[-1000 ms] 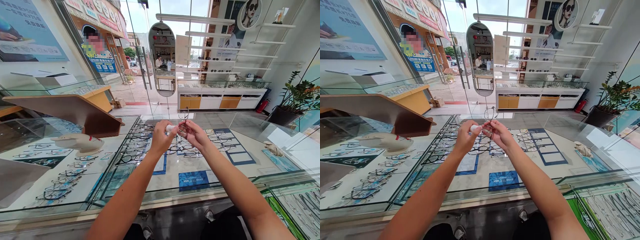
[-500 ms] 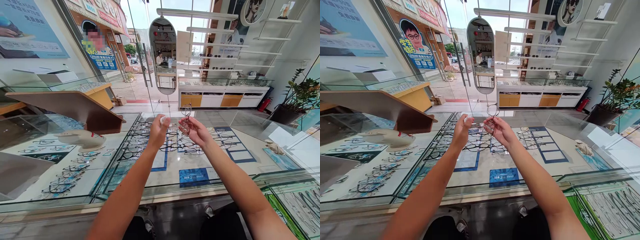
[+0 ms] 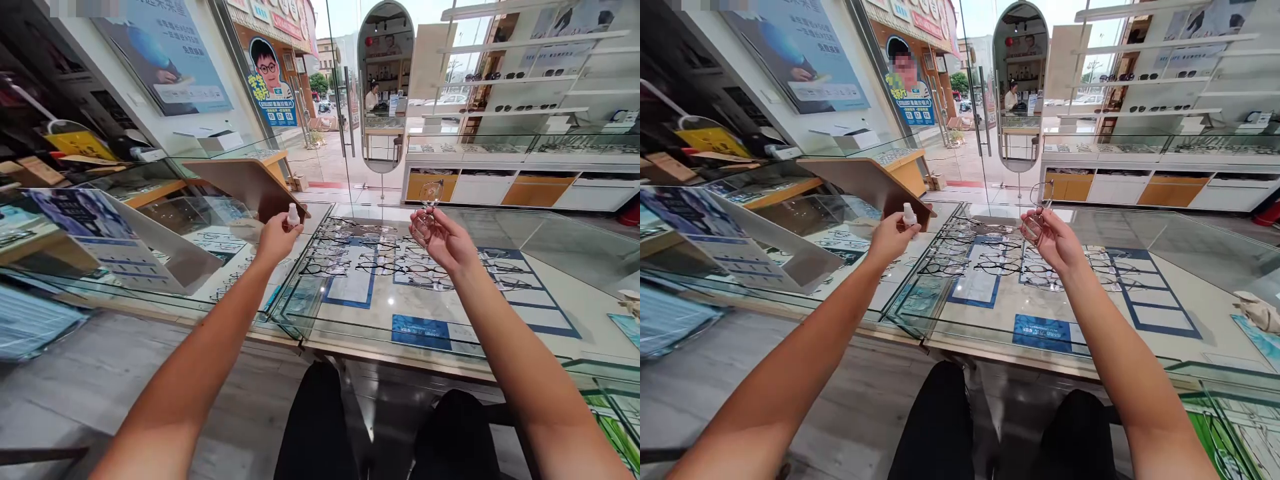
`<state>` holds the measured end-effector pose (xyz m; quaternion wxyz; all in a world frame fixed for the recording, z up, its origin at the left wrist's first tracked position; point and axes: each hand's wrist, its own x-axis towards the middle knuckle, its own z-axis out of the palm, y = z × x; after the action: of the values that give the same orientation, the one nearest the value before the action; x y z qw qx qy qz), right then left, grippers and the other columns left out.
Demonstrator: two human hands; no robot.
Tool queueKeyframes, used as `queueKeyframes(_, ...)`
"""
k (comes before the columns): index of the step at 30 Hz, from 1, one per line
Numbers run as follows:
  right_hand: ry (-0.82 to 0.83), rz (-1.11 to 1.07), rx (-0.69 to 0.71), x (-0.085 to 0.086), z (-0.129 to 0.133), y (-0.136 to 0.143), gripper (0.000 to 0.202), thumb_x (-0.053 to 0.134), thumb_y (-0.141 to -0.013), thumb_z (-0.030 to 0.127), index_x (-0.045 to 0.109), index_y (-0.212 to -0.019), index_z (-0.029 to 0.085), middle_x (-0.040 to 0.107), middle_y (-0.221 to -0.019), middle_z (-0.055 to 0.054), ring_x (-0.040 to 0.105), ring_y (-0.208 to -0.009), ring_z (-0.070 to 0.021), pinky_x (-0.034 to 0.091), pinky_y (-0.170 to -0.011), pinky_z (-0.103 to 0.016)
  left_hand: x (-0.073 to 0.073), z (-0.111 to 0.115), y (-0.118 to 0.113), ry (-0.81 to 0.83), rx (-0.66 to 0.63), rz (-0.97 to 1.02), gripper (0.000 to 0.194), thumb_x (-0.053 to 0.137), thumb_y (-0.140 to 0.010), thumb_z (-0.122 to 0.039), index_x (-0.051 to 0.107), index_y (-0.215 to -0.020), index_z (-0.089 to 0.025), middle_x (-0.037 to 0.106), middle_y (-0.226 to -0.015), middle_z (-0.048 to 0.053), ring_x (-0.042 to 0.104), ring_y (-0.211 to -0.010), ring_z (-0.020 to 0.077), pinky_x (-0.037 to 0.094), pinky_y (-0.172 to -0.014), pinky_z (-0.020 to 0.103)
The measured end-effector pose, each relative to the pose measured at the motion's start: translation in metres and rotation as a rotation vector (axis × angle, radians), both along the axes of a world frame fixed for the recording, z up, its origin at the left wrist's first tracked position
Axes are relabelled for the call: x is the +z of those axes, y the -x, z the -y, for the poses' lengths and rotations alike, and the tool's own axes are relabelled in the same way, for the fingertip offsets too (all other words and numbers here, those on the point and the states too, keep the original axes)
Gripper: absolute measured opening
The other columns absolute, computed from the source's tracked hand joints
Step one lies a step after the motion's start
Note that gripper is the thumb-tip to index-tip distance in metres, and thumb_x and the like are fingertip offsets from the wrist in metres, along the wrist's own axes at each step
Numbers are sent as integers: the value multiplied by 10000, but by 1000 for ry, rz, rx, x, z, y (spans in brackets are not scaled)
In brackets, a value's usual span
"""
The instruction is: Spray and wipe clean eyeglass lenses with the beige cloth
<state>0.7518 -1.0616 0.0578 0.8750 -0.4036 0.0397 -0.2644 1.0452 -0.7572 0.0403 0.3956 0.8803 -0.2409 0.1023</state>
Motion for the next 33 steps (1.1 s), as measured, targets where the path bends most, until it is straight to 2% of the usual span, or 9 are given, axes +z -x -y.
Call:
queueKeyframes(6,19,-10,-5,-2,1,-1,135,882,-892,285,757,-939,262,838,-1020,3,808,-1107,-195,664,-1036,-348,-21,-34,-13,-282,116,-21,264,741,-871,-326,702,-1086,-180,810,-1139,154,727,-1081,353,497,-901,412)
queueKeyframes(12,64,-14,-11,-7,5,-3,194,920,-863,331,748,-940,286,846,-1023,0,807,-1143,-221,663,-1054,-387,-30,-35,-15,-305,174,-64,307,746,-850,-341,699,-1102,-171,815,-1159,183,738,-1097,389,517,-925,449)
queueKeyframes(15,54,0,-11,-6,8,-2,194,917,-873,330,743,-946,286,845,-1026,10,810,-1139,-212,666,-1053,-377,-28,-35,-11,-294,175,-71,398,739,-881,-354,673,-1226,-165,797,-1252,199,723,-1172,396,517,-978,462)
queueKeyframes(19,27,30,-7,-3,9,-2,170,897,-895,313,739,-946,277,843,-1004,14,810,-1120,-201,669,-1040,-366,-23,-38,13,-225,217,39,641,696,-936,-374,529,-1497,-112,699,-1435,265,655,-1302,450,486,-1082,546)
queueKeyframes(22,1,43,-10,2,9,1,134,865,-919,296,737,-945,267,840,-998,10,805,-1116,-193,661,-1047,-353,-15,-32,50,-136,250,389,683,683,-943,-403,504,-1537,-117,584,-1552,255,528,-1451,488,416,-1181,611)
queueKeyframes(25,-18,29,-37,13,14,10,130,839,-944,300,716,-918,266,832,-979,7,800,-1128,-191,641,-1094,-354,-4,-6,95,-104,154,540,587,629,-983,-429,529,-1513,-198,592,-1513,205,526,-1420,490,400,-1153,660)
queueKeyframes(27,-22,28,-63,25,23,26,134,839,-946,287,711,-913,263,830,-960,9,798,-1124,-187,629,-1118,-359,2,25,127,-126,-5,586,494,614,-985,-430,587,-1433,-223,632,-1452,190,548,-1365,481,409,-1113,648)
queueKeyframes(30,14,41,-119,49,43,69,124,843,-948,253,720,-935,256,838,-964,15,800,-1111,-189,627,-1132,-381,7,89,177,-151,-341,617,321,610,-984,-384,684,-1251,-222,713,-1285,182,592,-1250,453,409,-1036,597)
queueKeyframes(33,80,45,-226,70,61,134,87,810,-980,237,728,-953,248,844,-982,14,805,-1102,-186,654,-1091,-369,5,164,237,-145,-685,629,207,590,-1007,-326,725,-1132,-230,752,-1187,157,623,-1179,408,398,-1006,558)
